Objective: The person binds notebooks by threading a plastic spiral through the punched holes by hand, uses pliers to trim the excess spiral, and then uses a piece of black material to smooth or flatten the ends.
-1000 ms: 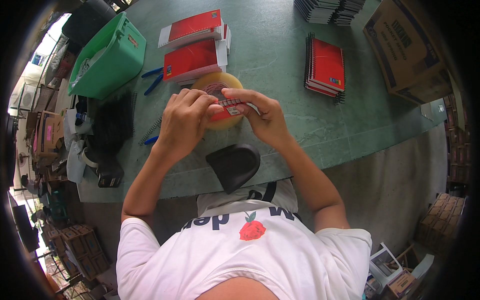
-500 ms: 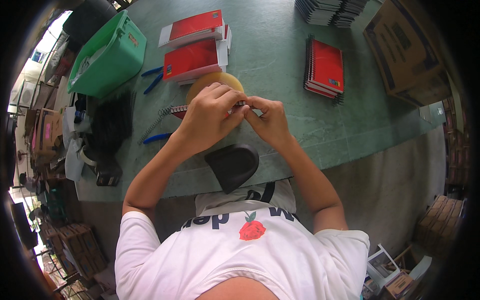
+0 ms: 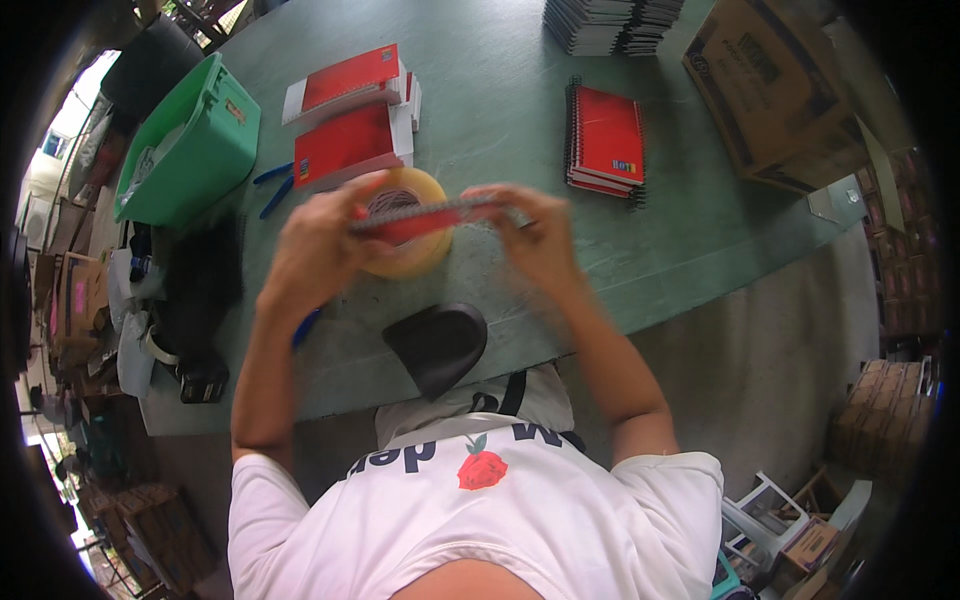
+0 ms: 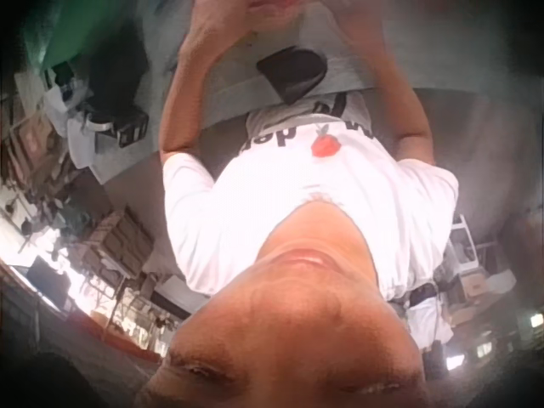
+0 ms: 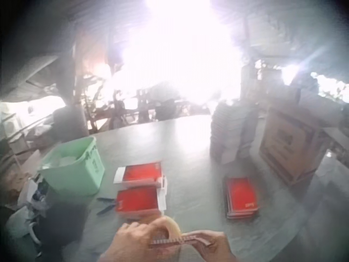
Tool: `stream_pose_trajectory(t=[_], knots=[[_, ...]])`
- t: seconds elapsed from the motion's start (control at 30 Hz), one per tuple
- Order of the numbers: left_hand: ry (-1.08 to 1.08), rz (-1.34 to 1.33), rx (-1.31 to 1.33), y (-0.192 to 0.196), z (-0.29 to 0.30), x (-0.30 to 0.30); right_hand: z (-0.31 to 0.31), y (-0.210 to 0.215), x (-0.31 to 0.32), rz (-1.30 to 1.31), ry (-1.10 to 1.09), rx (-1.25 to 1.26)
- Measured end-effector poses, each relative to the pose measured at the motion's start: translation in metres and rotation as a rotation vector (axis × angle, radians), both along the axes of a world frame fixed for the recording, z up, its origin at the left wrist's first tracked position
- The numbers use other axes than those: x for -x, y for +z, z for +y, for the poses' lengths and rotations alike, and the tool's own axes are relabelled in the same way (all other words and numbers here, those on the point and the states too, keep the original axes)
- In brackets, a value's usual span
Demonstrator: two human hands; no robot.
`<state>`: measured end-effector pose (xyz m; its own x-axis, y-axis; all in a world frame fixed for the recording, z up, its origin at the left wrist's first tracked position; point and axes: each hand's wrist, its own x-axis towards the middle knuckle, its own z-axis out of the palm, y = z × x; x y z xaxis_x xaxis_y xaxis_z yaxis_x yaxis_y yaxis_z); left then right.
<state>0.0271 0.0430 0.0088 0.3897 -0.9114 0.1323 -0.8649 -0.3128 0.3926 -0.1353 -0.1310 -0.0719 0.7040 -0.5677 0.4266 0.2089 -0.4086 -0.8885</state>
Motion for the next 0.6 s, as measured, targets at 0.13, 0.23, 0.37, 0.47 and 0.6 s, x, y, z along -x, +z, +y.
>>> stream_pose_trajectory(t=[0.13, 0.23, 0.37, 0.47, 0.6], knots=[[-0.066, 0.181, 0.416, -0.005, 0.013, -0.013, -0.062, 0.025, 0.017, -0.161, 0.123, -0.243], [-0.115, 0.466, 0.581, -0.005, -0.019, 0.018, -0.06, 0.033, -0.005, -0.169, 0.214, -0.206], [-0.19, 0.104, 0.497, -0.017, -0.034, 0.034, -0.004, 0.052, -0.012, -0.248, 0.3, -0.978], [-0.331, -0.256, 0.342, -0.024, -0.038, 0.044, -0.006, 0.047, -0.007, -0.124, 0.172, -0.944], [-0.244, -0.159, 0.368, -0.011, -0.002, 0.021, -0.076, 0.078, 0.007, 0.022, -0.098, -0.591]])
